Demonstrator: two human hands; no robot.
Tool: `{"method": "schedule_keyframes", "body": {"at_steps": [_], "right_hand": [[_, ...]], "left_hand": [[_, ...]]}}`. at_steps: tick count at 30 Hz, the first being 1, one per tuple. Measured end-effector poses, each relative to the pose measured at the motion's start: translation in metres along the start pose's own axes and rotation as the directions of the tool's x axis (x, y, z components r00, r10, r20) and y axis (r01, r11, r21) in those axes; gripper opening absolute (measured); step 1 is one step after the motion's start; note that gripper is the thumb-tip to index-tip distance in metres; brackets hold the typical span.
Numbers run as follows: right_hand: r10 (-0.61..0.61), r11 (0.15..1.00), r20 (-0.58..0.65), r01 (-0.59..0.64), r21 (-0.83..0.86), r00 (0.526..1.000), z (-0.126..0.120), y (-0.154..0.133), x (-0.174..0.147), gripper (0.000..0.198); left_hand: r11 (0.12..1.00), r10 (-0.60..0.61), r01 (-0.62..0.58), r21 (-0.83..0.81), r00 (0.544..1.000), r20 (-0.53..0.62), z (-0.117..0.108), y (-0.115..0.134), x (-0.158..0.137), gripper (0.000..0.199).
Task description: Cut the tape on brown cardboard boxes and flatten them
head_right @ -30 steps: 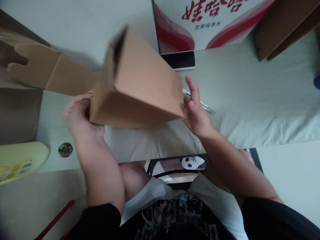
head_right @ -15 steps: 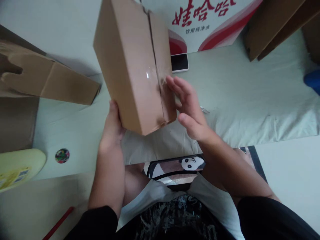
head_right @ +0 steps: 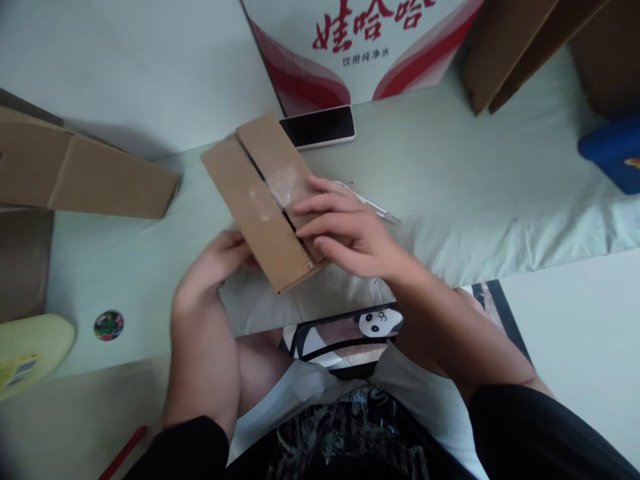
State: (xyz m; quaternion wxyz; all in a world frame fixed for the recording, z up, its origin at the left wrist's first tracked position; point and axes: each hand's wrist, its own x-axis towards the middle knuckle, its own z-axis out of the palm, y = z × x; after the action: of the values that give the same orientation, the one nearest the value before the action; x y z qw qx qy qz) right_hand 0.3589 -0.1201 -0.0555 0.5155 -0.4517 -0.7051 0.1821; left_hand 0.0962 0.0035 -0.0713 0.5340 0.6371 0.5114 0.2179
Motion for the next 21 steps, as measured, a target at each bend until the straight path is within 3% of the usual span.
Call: {"method": "schedule_keyframes", "body": {"at_steps": [2,3,4,6,8,10,12,13,15,16,17,19,21], "right_hand": [[-0.033,0.999,0.014,0.033,-0.005,0.999,0.004,0.002,0.000,0.024],[-0.040,0.999,0.012,0.040,-0.004,0.999,0.006,0.003,0.000,0.024],[-0.040,0.999,0.010,0.040,0.001,0.999,0.007,0.002,0.000,0.024],[-0.023,1.000,0.016,0.023,0.011,1.000,0.009,0.000,0.001,0.025],[0.019,1.000,0.037,-0.019,0.010,0.999,0.008,-0.003,0.001,0.025],[0.104,0.995,0.012,-0.104,0.000,0.994,0.005,-0.003,0.000,0.031],[0.252,0.966,-0.154,-0.257,-0.010,0.955,-0.003,0.005,-0.004,0.041],[0.345,0.931,-0.276,-0.364,-0.017,0.897,-0.008,0.011,-0.006,0.045],[0.502,0.798,-0.451,-0.596,-0.086,0.738,-0.020,0.027,-0.011,0.044],[0.555,0.708,-0.469,-0.686,-0.167,0.687,-0.025,0.036,-0.013,0.039],[0.600,0.628,-0.441,-0.735,-0.256,0.667,-0.029,0.043,-0.016,0.034],[0.656,0.544,-0.337,-0.732,-0.409,0.676,-0.032,0.052,-0.020,0.032],[0.682,0.517,-0.232,-0.681,-0.518,0.694,-0.030,0.054,-0.022,0.029]], "left_hand": [[0.990,0.131,-0.139,-0.018,0.964,-0.232,-0.001,0.009,-0.002,0.026],[0.950,0.281,-0.313,-0.003,0.856,-0.434,0.001,0.014,-0.003,0.019],[0.868,0.444,-0.495,0.049,0.727,-0.523,0.003,0.019,-0.006,0.011],[0.681,0.701,-0.720,0.138,0.585,-0.409,0.011,0.026,-0.009,0.021],[0.547,0.837,-0.809,0.215,0.528,-0.143,0.019,0.027,-0.009,0.036],[0.496,0.854,-0.818,0.291,0.519,0.004,0.025,0.023,-0.006,0.042],[0.517,0.836,-0.797,0.313,0.549,0.014,0.027,0.019,-0.003,0.042],[0.540,0.824,-0.785,0.303,0.567,0.000,0.027,0.017,-0.002,0.041],[0.578,0.802,-0.766,0.280,0.598,-0.020,0.027,0.016,-0.003,0.041],[0.586,0.796,-0.761,0.279,0.605,-0.023,0.027,0.016,-0.003,0.042],[0.592,0.791,-0.754,0.287,0.611,-0.025,0.027,0.016,-0.004,0.043],[0.585,0.795,-0.751,0.307,0.606,-0.032,0.029,0.016,-0.005,0.044],[0.558,0.816,-0.766,0.320,0.577,-0.039,0.031,0.016,-0.004,0.044]]}}
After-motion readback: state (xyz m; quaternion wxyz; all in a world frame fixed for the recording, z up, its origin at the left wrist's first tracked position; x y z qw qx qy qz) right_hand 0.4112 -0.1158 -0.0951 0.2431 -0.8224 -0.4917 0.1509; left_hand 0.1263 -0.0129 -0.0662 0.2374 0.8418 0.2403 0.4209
